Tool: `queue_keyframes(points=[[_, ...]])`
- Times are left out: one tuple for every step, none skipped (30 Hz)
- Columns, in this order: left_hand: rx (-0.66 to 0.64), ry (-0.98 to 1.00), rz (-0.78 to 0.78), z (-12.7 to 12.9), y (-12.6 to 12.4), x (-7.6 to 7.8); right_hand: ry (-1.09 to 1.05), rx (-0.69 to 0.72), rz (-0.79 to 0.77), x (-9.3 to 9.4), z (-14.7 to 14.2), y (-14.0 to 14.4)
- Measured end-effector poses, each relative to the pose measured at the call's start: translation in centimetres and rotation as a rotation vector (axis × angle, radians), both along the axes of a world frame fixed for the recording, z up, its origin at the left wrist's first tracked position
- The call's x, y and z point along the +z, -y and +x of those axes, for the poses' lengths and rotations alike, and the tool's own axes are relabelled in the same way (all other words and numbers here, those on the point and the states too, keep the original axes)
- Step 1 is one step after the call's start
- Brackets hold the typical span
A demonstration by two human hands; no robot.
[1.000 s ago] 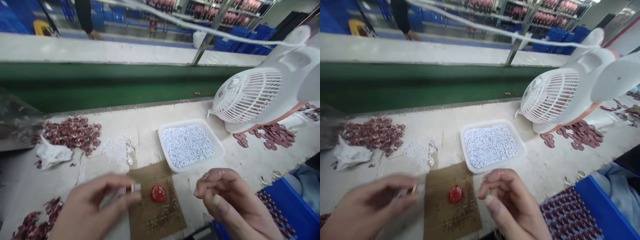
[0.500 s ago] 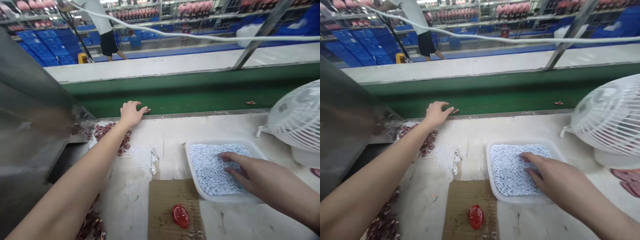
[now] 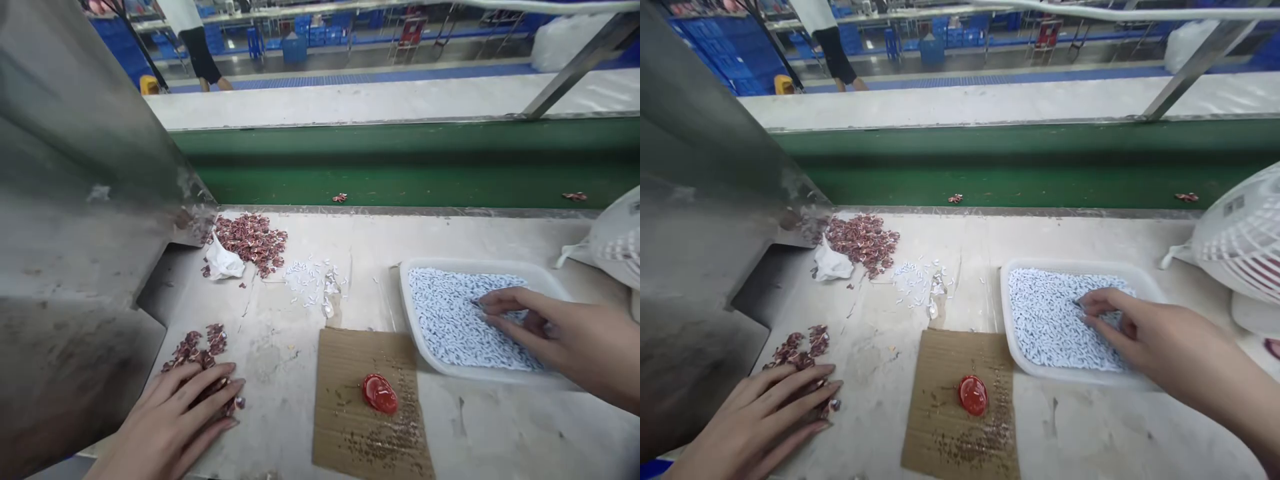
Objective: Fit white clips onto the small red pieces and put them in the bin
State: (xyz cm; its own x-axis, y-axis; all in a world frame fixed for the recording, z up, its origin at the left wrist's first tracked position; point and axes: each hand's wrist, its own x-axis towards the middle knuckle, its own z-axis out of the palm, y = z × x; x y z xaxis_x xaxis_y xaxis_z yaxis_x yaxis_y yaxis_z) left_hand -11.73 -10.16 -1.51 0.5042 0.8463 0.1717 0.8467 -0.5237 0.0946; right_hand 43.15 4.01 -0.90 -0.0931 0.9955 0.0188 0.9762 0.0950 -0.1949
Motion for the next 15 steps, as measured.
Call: queue_keyframes(points=[[-0.010,0.013,-0.004,0.2,-0.3,-0.3,0.030,0.005,-0.062,0.4,-0.5,0.1],[-0.016,0.023,-0.005,0.3,-0.5,-0.4,0.060,0.005,-0.122,0.8,-1.1,0.2],[-0.018,0.033,-0.004,0.5,-0.8,-0.4,0.083,0.004,-0.165,1.1,-1.5,0.2],[-0.019,0.044,-0.004,0.7,-0.9,-0.4,0.094,0.001,-0.179,1.4,-2.0,0.3],[-0.022,0.056,-0.006,0.9,-1.0,-0.3,0.100,0.000,-0.179,1.7,-2.4,0.3],[-0.026,0.070,-0.011,1.2,-1.0,-0.1,0.104,-0.001,-0.169,2.0,-2.7,0.2],[-0.033,0.086,-0.021,1.4,-1.0,0.0,0.108,-0.001,-0.156,2.2,-3.1,0.2],[-0.049,0.103,-0.033,1.7,-1.0,0.1,0.110,0.001,-0.146,2.4,-3.5,0.1],[-0.067,0.123,-0.047,2.0,-1.0,0.2,0.113,0.003,-0.138,2.6,-3.8,0.0],[-0.083,0.143,-0.060,2.2,-1.0,0.3,0.113,0.008,-0.135,2.8,-4.1,-0.1],[-0.095,0.163,-0.068,2.5,-1.1,0.3,0.108,0.019,-0.140,2.9,-4.3,-0.2],[-0.104,0.182,-0.073,2.6,-1.3,0.3,0.101,0.031,-0.148,3.0,-4.4,-0.4],[-0.111,0.197,-0.076,2.8,-1.5,0.1,0.092,0.044,-0.157,3.1,-4.5,-0.5],[-0.114,0.210,-0.073,2.8,-1.9,-0.1,0.083,0.054,-0.166,3.2,-4.5,-0.7],[-0.110,0.217,-0.065,2.8,-2.3,-0.4,0.075,0.060,-0.172,3.2,-4.4,-0.7]])
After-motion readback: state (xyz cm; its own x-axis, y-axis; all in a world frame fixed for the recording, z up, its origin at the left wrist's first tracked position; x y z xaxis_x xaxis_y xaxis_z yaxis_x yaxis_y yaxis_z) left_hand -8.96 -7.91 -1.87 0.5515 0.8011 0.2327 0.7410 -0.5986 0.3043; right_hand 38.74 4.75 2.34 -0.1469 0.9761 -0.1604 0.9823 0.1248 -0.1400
